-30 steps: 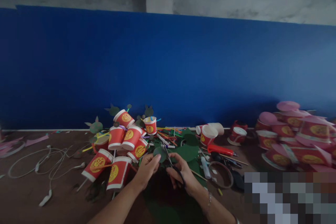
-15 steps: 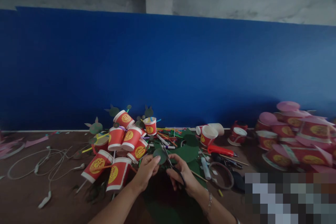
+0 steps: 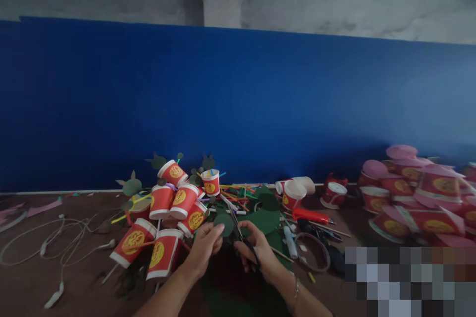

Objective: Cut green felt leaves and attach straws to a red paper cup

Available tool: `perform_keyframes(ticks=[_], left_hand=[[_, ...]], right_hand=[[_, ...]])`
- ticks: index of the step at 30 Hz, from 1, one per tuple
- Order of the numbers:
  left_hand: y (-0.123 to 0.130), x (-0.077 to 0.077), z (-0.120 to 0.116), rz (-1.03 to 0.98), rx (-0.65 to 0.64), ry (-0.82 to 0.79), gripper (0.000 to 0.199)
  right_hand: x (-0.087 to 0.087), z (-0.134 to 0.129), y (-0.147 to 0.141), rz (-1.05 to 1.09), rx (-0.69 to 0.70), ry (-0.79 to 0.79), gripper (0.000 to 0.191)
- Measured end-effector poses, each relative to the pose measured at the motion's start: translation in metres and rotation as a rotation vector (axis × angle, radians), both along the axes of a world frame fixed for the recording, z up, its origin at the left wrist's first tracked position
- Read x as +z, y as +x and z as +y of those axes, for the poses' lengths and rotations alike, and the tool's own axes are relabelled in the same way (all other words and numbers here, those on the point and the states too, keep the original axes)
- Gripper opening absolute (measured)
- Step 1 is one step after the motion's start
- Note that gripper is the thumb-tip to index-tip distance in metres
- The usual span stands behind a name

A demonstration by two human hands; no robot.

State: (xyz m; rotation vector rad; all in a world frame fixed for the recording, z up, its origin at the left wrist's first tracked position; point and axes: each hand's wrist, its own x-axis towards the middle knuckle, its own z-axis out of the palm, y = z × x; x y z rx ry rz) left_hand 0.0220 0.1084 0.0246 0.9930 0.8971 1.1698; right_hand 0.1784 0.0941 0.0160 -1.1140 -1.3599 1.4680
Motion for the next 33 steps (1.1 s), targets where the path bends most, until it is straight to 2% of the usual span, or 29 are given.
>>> perform_keyframes(ticks=[6,10,15,22,29,33], left_hand=[[-0.0005,0.0022,-0.0021,-0.006,0.008,0.027,0.026],[0.0003,0.0014,-0.0021,-0.011,0.004,0.088,0.026],[0.0024,-0.0011,-0.0016,0.051,0.027,0.126,0.023],[0.0042,0.0009,-0.0033,0.106,-0.025,0.120,0.020],[0.0051,-0.0031,-0.0002,0.114,-0.038,0.118,0.021],[0.0048,-0.0055,0.0012,0.120,-0.008,0.123,0.022]], right_hand=[[0.0036,0.0008,-0.0014,0.040,-0.121,0.062,0.051],[0.0075,0.0006,-0.0021,0.057,-0.203,0.078,0.049],[0.0057,0.0006,-0.0017,0.031,-0.172,0.055,0.048],[0.0004,-0.0004,-0.0030,0.047,-0.080,0.076,0.037],[0.0066,0.0011,-0.0011,0.059,-0.196,0.105,0.036],[0.0090,-0.0002,0.0000,0.040,-0.176,0.133,0.036]])
